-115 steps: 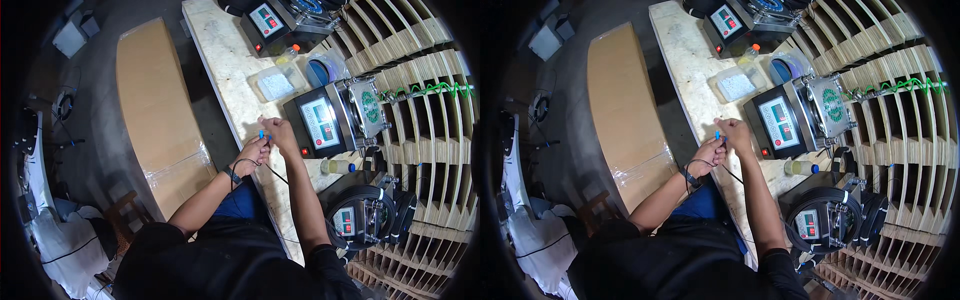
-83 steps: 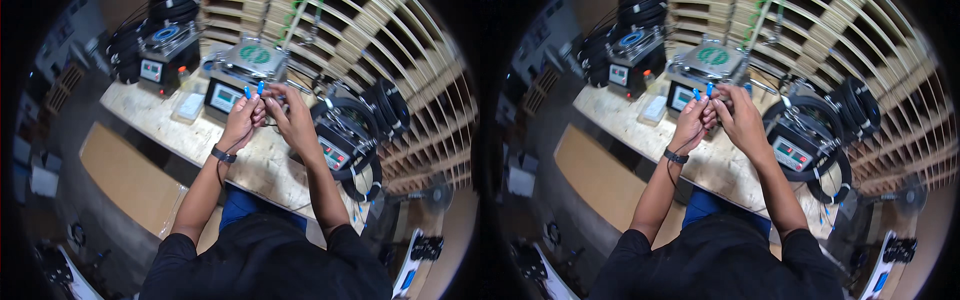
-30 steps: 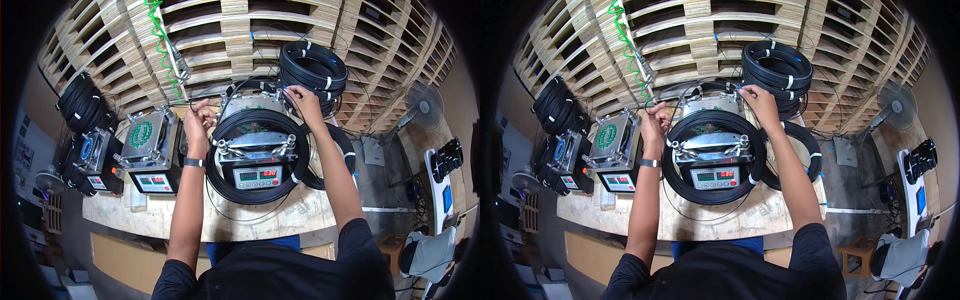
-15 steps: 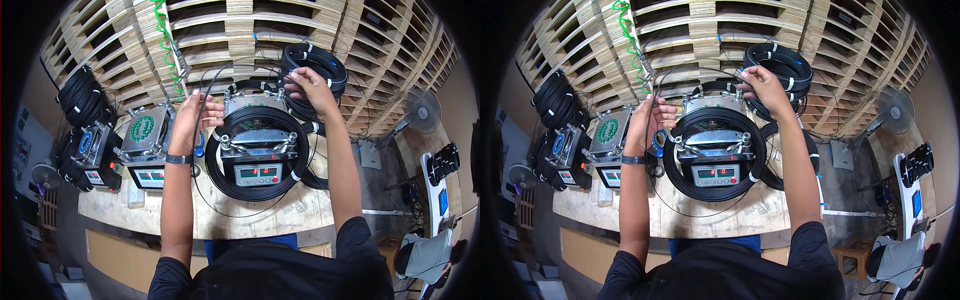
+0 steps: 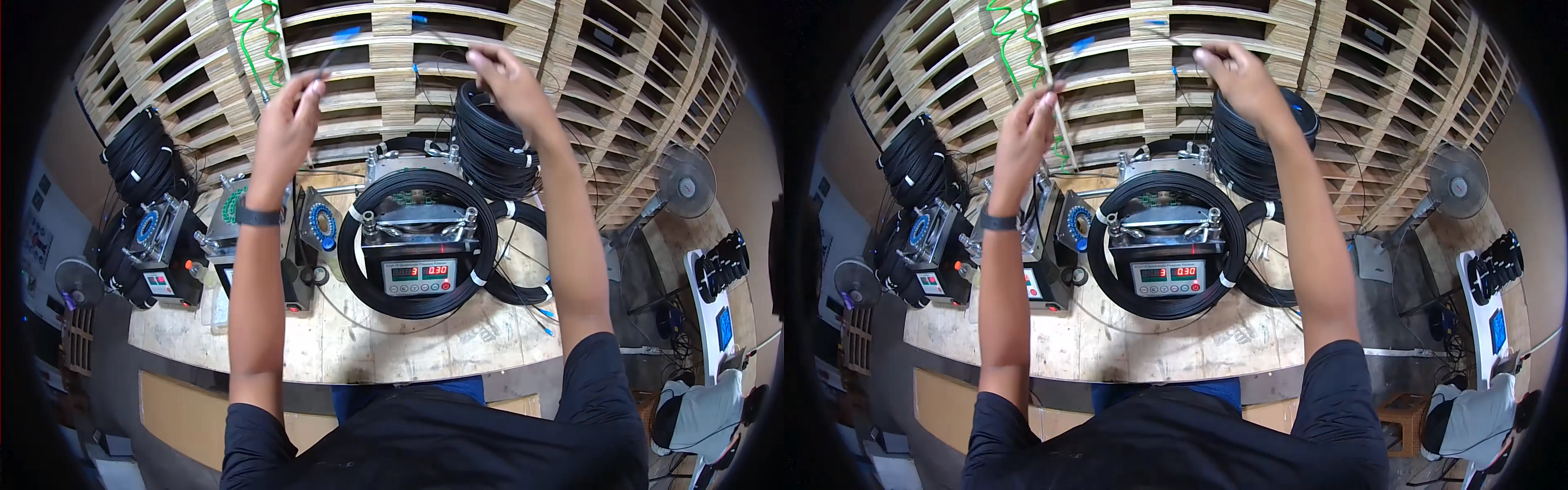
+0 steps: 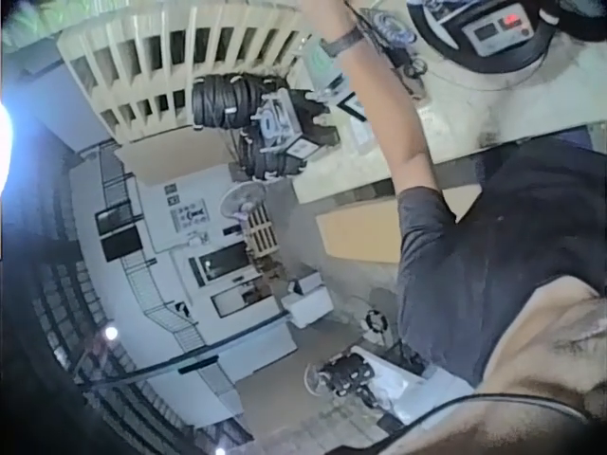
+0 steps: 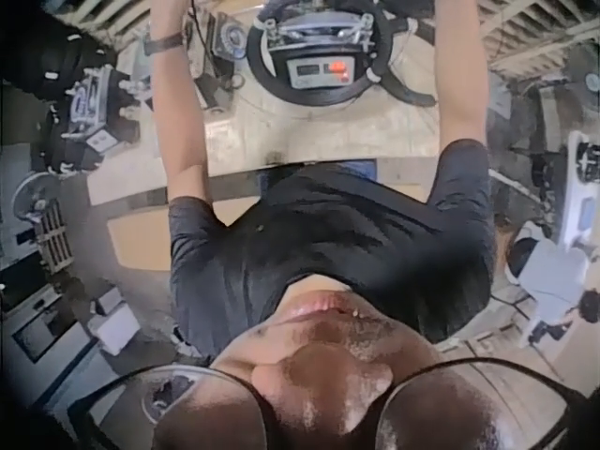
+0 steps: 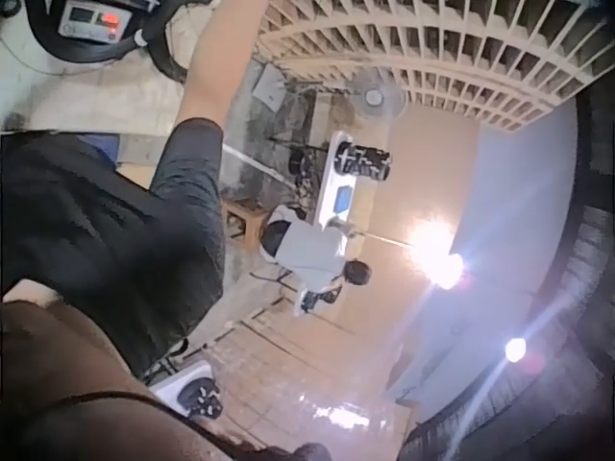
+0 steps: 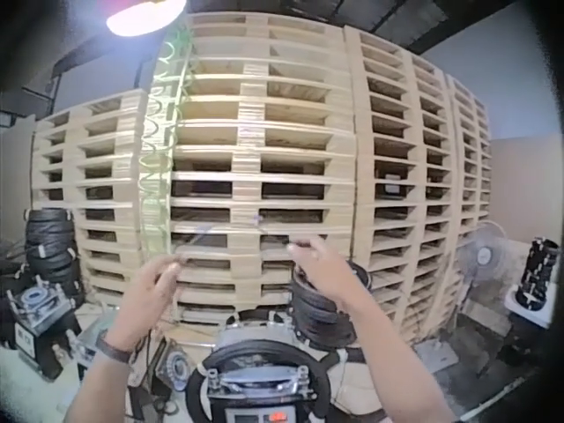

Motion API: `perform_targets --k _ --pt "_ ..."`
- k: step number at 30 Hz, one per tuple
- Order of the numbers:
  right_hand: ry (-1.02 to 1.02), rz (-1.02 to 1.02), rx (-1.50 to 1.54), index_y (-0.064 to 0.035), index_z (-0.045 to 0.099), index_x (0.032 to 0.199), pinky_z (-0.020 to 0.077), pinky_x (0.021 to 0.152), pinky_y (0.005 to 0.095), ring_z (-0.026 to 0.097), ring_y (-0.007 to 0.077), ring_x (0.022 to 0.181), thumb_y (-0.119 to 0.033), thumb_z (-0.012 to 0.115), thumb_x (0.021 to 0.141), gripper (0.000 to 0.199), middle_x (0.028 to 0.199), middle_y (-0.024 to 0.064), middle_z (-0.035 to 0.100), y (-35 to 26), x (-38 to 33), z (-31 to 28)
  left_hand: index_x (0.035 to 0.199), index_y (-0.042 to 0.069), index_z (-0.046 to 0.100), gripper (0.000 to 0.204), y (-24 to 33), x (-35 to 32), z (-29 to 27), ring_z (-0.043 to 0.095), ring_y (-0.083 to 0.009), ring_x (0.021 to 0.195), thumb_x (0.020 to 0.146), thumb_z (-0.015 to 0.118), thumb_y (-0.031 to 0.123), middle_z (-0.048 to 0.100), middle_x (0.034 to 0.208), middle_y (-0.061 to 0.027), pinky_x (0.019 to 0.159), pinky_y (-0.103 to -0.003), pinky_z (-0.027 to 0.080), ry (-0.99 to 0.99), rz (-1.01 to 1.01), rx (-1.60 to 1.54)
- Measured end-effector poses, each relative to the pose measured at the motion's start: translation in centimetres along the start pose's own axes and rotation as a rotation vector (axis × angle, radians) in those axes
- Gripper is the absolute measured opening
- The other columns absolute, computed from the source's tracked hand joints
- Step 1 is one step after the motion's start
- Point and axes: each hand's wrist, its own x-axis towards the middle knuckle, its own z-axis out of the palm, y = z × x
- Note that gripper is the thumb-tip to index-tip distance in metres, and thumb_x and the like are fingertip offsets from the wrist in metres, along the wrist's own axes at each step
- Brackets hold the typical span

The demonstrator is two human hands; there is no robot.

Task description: Polishing fiber optic cable connectors using a specialized machine in a factory setting.

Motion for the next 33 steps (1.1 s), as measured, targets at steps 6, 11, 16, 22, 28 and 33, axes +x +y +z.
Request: perform_targets --k 6,11,16,22,28,33 --pt "0.032 -0.341 -0.007 -0.002 0.067 0.116 0.0478 0.065 0.0268 0.061 0.0108 0.074 -0.026 0.059 0.1 0.03 0.084 0.005 0.067 -6.0 5.3 1.2 0.121 0.003 0.067 0.03 1.7 7.1 0.3 0.045 -0.0055 0.061 0.106 0.05 0.024 0.051 0.072 0.004 0.055 -0.025 0.037 0.046 0.264 0.159" --pt "-0.175 -0.272 -0.524 -0.0102 0.068 0.112 0.0508 0.07 0.0376 0.064 0.0252 0.074 -0.048 0.052 0.101 0.042 0.08 0.0116 0.068 1.3 1.3 2.5 0.094 -0.002 0.06 0.036 -2.5 0.2 2.4 0.061 -0.0452 0.08 0.106 0.046 0.029 0.063 0.083 -0.0256 0.069 -0.049 0.047 0.099 0.211 0.412" --pt "-0.396 -0.177 -0.662 -0.0094 0.062 0.102 0.0515 0.076 0.0486 0.066 0.0396 0.088 -0.047 0.048 0.102 0.04 0.091 0.0164 0.07 7.0 -5.1 6.2 0.092 -0.002 0.054 0.038 -11.6 -11.1 3.2 0.055 -0.0485 0.084 0.108 0.04 0.03 0.059 0.086 -0.0259 0.072 -0.053 0.044 0.123 -0.069 0.56" --pt "-0.498 -0.141 -0.601 -0.0062 0.057 0.092 0.0519 0.07 0.046 0.067 0.0375 0.078 -0.06 0.059 0.093 0.054 0.085 0.0148 0.069 8.3 -6.6 7.6 0.097 0.0 0.048 0.038 -12.3 -16.4 6.9 0.06 -0.0541 0.082 0.108 0.038 0.036 0.063 0.084 -0.033 0.069 -0.061 0.043 0.159 -0.369 0.515" --pt "-0.39 -0.075 -0.557 -0.0051 0.053 0.087 0.0496 0.066 0.0436 0.063 0.0357 0.069 -0.066 0.065 0.086 0.062 0.074 0.013 0.064 8.5 -7.4 6.4 0.095 -0.001 0.05 0.042 -12.9 -12.8 7.1 0.056 -0.0563 0.076 0.107 0.039 0.038 0.06 0.076 -0.0335 0.063 -0.063 0.04 0.101 -0.179 0.469" --pt "-0.276 0.151 -0.544 -0.0058 0.054 0.083 0.0501 0.065 0.0426 0.065 0.0353 0.069 -0.067 0.064 0.087 0.062 0.071 0.0151 0.065 9.3 -10.8 3.2 0.094 0.002 0.053 0.042 -11.7 -6.1 7.8 0.059 -0.0528 0.074 0.104 0.046 0.043 0.062 0.073 -0.0303 0.063 -0.061 0.044 -0.119 0.051 0.537"
